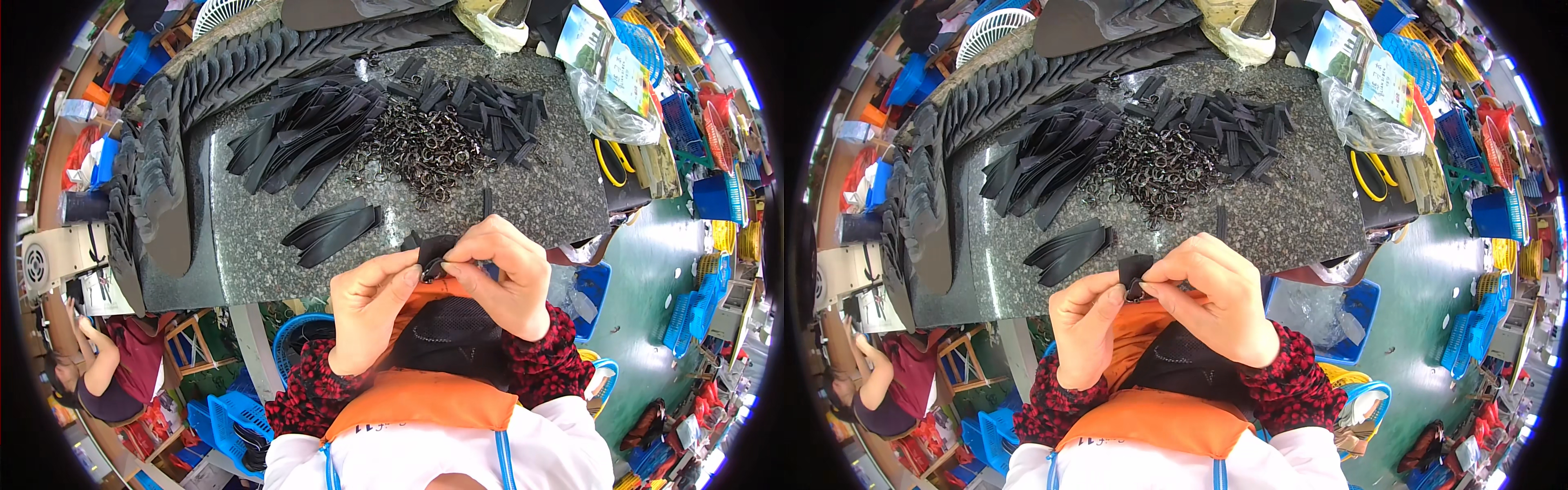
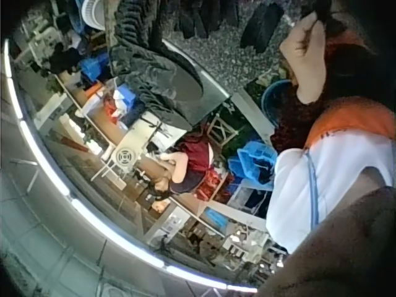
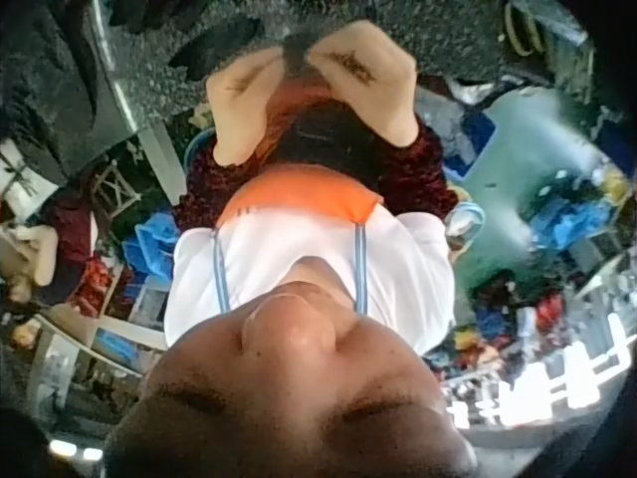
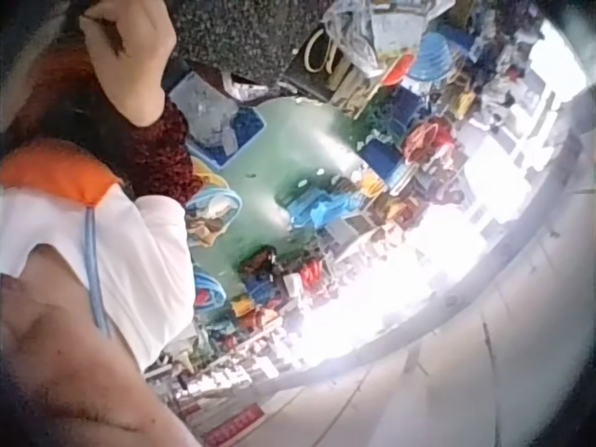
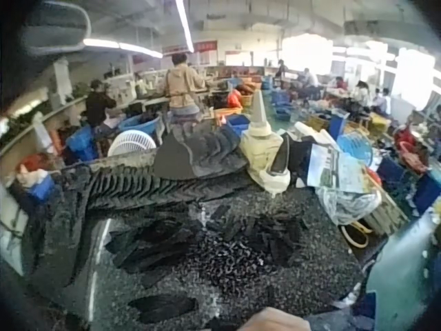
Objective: The person assembles shoe components by threading leather strips through metal rings, folding the strips, and trimming them using scissors.
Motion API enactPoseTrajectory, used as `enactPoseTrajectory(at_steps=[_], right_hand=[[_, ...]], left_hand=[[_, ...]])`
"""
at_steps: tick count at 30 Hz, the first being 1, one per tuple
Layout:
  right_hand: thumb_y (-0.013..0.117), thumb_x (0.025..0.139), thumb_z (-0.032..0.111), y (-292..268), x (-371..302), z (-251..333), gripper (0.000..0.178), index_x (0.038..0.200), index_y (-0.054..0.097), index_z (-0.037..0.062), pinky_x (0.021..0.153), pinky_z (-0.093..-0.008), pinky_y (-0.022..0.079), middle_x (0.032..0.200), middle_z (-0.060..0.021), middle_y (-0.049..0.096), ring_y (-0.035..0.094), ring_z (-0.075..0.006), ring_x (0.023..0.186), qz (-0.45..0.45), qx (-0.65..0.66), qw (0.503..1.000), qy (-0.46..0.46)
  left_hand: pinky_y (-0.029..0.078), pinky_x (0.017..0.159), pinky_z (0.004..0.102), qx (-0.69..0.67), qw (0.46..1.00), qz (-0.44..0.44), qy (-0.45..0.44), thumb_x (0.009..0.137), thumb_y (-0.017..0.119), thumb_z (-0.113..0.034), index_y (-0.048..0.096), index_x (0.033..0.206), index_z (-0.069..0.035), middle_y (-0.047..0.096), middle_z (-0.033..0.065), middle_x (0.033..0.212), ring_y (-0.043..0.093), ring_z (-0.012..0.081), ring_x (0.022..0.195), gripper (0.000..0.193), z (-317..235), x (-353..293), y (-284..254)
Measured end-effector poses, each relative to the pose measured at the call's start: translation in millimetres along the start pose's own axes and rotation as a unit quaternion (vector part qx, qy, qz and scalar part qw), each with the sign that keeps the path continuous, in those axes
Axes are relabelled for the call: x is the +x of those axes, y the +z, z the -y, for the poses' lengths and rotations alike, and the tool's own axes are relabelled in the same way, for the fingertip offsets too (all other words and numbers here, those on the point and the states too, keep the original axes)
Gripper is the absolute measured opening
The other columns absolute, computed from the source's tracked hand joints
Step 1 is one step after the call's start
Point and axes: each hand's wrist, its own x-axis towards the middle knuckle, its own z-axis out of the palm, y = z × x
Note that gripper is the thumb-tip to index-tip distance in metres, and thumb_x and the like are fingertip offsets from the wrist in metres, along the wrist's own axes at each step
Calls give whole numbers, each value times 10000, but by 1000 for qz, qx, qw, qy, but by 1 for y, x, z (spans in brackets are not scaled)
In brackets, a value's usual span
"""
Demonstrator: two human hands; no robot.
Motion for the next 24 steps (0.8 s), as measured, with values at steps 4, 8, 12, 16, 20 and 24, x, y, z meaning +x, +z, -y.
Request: enactPoseTrajectory(at_steps=[4, 8, 12, 16, 20, 24], right_hand=[[749, 696, -46, -1, 2, -1, 195, 858, 670, 28, 578, -305, 475, 780, -71, 633, 601, -217, 697, 19, -59, 996, -63], [756, 690, -33, 6, -1, -1, 184, 828, 655, 35, 573, -306, 468, 760, -67, 620, 597, -224, 678, -16, -68, 997, -37], [754, 693, -37, 14, -1, 3, 187, 819, 642, 44, 548, -308, 469, 735, -62, 609, 598, -219, 661, -16, -116, 991, -67], [743, 701, -18, 15, 0, 8, 193, 846, 637, 53, 521, -305, 491, 760, -58, 611, 616, -212, 656, -15, -4, 999, 49], [697, 700, 10, 19, 0, -2, 168, 840, 605, -4, 486, -312, 473, 726, -55, 545, 586, -197, 575, 9, -199, 944, -262], [715, 709, -5, 26, -7, -3, 147, 822, 624, 11, 474, -299, 471, 700, -56, 587, 600, -193, 549, 21, -217, 936, -277]], left_hand=[[541, 865, 285, 1, 1000, 18, -7, 951, 557, 22, 648, 1113, 74, 668, 125, 1101, 651, 146, 963, 194, 0, 2, 0], [556, 845, 284, -6, 999, 13, -29, 941, 563, 40, 630, 1107, 82, 666, 143, 1096, 654, 159, 970, 185, -3, 0, 3], [544, 842, 287, -21, 1000, 16, -15, 898, 586, 73, 612, 1066, 74, 681, 118, 1008, 656, 151, 915, 170, -2, 2, 3], [574, 722, 256, 0, 1000, -3, -17, 922, 577, 63, 595, 1049, 74, 680, 118, 954, 677, 142, 815, 129, -3, 1, 6], [507, 574, 194, -24, 999, 0, -45, 918, 595, 51, 609, 1033, 51, 677, 79, 856, 627, 80, 676, 116, 4, 2, 2], [400, 481, 165, -12, 1000, -16, -17, 911, 610, 44, 613, 1002, 27, 643, 26, 773, 527, 25, 571, 92, 4, 1, 1]])
